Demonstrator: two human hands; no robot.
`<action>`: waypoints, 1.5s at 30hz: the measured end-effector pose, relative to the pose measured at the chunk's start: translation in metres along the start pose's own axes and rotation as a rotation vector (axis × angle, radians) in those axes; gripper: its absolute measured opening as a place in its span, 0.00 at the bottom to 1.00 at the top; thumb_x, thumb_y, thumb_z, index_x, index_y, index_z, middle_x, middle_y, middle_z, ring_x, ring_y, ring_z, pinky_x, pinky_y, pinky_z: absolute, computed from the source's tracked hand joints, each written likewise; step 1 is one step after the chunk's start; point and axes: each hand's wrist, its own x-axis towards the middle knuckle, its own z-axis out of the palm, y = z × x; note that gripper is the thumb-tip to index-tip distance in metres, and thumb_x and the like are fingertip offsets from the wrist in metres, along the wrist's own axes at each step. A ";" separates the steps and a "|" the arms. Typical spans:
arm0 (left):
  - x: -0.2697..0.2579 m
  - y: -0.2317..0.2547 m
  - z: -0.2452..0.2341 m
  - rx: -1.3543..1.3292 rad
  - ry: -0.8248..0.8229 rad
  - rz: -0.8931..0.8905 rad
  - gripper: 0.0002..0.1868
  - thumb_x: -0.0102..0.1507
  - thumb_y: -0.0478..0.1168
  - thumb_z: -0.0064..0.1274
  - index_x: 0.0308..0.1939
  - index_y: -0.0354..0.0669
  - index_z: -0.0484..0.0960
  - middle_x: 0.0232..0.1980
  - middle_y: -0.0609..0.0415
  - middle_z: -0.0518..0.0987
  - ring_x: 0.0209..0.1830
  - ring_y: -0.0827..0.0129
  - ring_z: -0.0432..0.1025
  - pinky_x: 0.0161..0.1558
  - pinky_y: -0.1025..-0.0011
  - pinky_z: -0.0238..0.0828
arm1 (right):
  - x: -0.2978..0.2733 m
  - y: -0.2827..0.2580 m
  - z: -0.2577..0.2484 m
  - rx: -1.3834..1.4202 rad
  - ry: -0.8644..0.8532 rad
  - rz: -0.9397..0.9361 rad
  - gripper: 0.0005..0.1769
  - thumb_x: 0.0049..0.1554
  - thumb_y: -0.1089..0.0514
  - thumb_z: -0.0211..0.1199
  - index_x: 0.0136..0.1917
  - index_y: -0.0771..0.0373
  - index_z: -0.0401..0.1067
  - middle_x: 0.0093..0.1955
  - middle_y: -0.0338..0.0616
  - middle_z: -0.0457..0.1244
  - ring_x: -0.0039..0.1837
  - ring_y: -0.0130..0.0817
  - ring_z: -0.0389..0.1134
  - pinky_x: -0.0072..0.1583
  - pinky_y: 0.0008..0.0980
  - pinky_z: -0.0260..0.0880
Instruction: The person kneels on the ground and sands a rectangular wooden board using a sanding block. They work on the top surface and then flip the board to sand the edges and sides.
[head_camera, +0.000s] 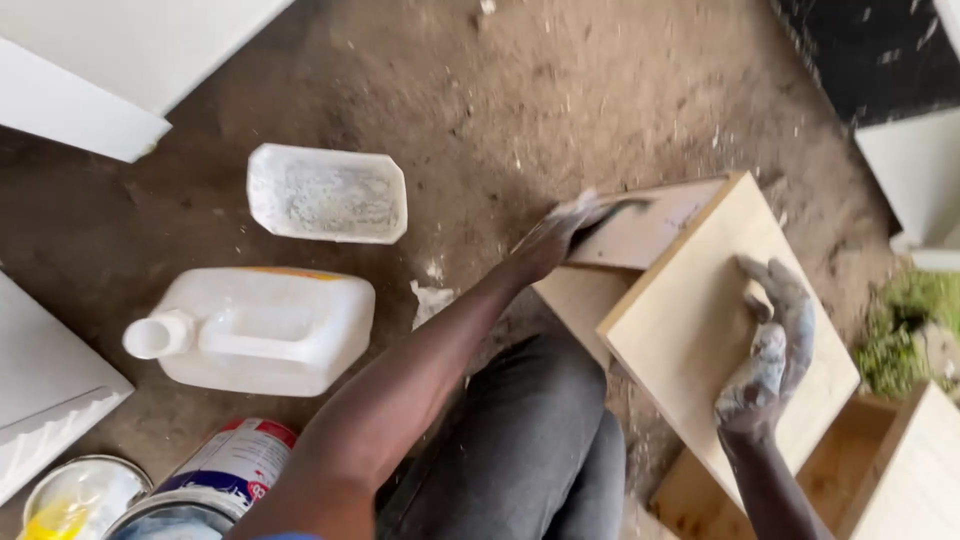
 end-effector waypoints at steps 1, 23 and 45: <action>-0.004 0.003 0.010 0.025 -0.022 0.156 0.39 0.69 0.61 0.24 0.78 0.43 0.58 0.83 0.47 0.53 0.84 0.57 0.46 0.80 0.57 0.34 | -0.002 0.004 0.002 0.014 0.019 -0.014 0.42 0.69 0.31 0.37 0.74 0.71 0.60 0.73 0.60 0.60 0.77 0.51 0.61 0.67 0.48 0.63; -0.109 0.088 0.016 0.182 -0.012 -0.061 0.45 0.64 0.69 0.17 0.78 0.51 0.59 0.81 0.46 0.60 0.80 0.50 0.57 0.73 0.48 0.48 | 0.004 0.000 -0.003 -0.047 0.005 -0.112 0.36 0.73 0.38 0.35 0.71 0.71 0.66 0.72 0.58 0.61 0.77 0.51 0.61 0.67 0.46 0.65; -0.046 0.082 0.042 0.157 -0.076 0.222 0.37 0.73 0.57 0.25 0.79 0.37 0.58 0.81 0.35 0.57 0.84 0.49 0.49 0.83 0.55 0.35 | 0.015 -0.025 0.003 -0.008 0.004 0.047 0.48 0.65 0.25 0.35 0.74 0.68 0.64 0.70 0.55 0.59 0.75 0.44 0.57 0.69 0.41 0.57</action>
